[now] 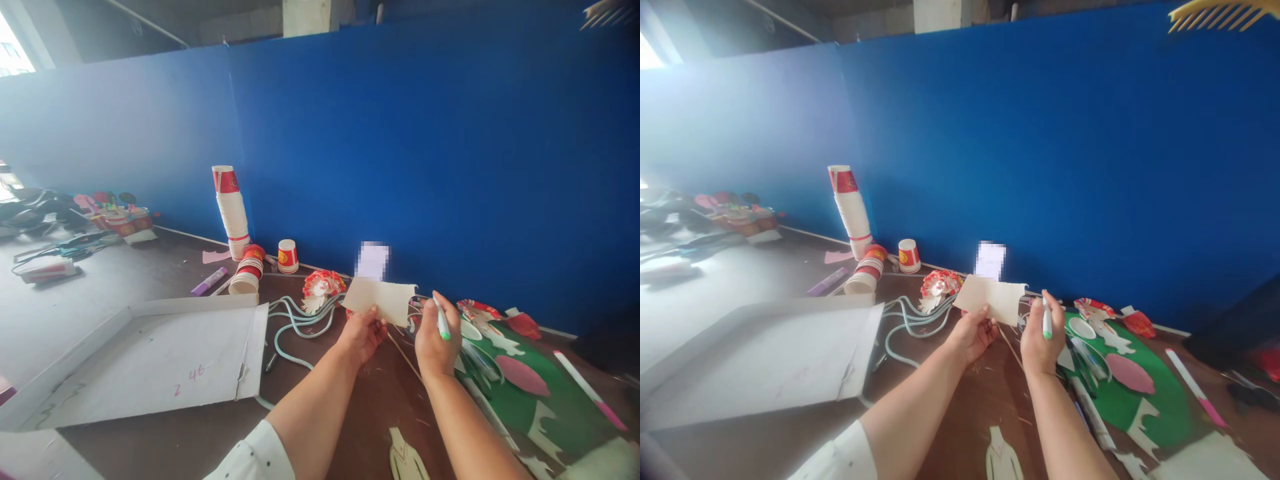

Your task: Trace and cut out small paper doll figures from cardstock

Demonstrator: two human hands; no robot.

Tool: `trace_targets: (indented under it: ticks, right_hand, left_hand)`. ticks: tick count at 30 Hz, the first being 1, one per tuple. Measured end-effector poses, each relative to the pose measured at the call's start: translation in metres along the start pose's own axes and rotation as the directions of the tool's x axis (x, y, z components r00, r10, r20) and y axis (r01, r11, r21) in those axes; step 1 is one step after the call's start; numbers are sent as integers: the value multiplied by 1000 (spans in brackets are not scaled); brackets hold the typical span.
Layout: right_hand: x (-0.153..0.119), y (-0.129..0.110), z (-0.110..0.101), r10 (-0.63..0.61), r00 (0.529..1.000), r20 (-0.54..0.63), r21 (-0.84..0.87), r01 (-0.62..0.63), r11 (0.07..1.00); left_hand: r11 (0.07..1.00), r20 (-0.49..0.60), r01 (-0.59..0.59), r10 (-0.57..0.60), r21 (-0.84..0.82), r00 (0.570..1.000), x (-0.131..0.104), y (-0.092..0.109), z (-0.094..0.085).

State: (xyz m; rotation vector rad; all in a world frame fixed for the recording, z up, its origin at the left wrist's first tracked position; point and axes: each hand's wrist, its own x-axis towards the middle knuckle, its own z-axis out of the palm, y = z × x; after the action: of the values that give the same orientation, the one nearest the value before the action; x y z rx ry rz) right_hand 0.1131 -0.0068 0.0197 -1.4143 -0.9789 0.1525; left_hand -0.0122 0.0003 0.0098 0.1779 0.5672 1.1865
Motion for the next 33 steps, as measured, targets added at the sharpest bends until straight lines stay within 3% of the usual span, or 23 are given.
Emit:
trace_targets:
  ticks: [10,33]
  right_hand:
    - [-4,1,3,-30,991,133,18,28,999]
    - [-5,6,5,-59,989,133,13,58,998]
  left_hand:
    - [1000,8,12,-12,-10,1000,0,-1,0]
    - [997,-22,23,-25,-77,999,0,0,0]
